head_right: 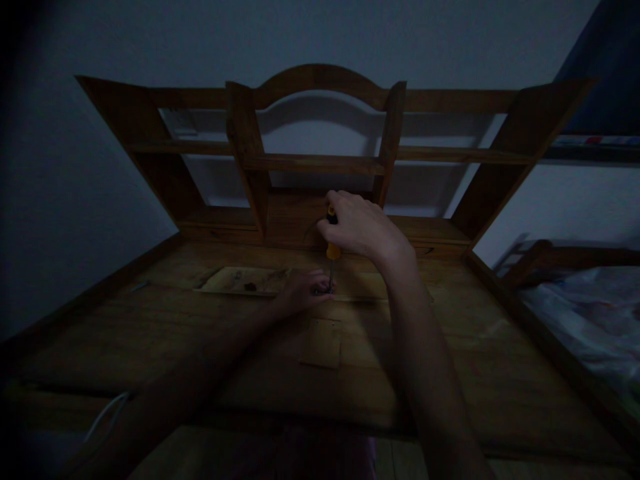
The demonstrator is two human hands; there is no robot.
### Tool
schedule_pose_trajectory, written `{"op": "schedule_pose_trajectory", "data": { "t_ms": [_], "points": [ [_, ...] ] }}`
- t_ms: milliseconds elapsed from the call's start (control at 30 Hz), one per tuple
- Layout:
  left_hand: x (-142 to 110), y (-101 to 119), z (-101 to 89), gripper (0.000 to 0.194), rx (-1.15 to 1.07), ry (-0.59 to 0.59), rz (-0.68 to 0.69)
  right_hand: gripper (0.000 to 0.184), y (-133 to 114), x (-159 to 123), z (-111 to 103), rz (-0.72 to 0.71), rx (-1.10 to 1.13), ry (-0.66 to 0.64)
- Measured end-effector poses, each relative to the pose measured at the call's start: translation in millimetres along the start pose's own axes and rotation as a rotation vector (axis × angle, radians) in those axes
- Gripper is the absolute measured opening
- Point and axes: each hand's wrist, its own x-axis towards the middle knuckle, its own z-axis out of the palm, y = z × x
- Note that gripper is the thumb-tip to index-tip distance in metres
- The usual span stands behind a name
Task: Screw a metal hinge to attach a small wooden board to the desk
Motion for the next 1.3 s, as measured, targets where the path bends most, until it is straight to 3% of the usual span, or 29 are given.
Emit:
{"op": "schedule_pose_trajectory", "data": {
  "t_ms": [133, 367, 600, 1100, 1300],
  "points": [
    [-0.2, -1.3, 0.5, 0.022, -0.015, 0.012, 0.024, 0.032, 1.7, -0.4, 1.2, -0.05, 0.039, 0.01],
    [-0.9, -4.0, 1.8, 0.021, -0.024, 0.011, 0.043, 0.04, -4.9, -2.0, -0.6, 0.055, -0.008, -0.007],
    [-0.6, -1.8, 0.0, 0.021, 0.017, 0.0, 0.034, 0.029, 1.1, -0.5, 0.4, -0.027, 0.062, -0.012],
    [-0.7, -2.3, -0.1, 0.024, -0.006, -0.014, 0.002, 0.033, -0.1, -0.6, 1.1, 0.017, 0.016, 0.003],
    [0.2, -3.4, 1.6, 0.022, -0.028, 0.001, -0.009, 0.031, -5.3, -2.5, -2.8, -0.002, 0.148, -0.043]
  ]
}}
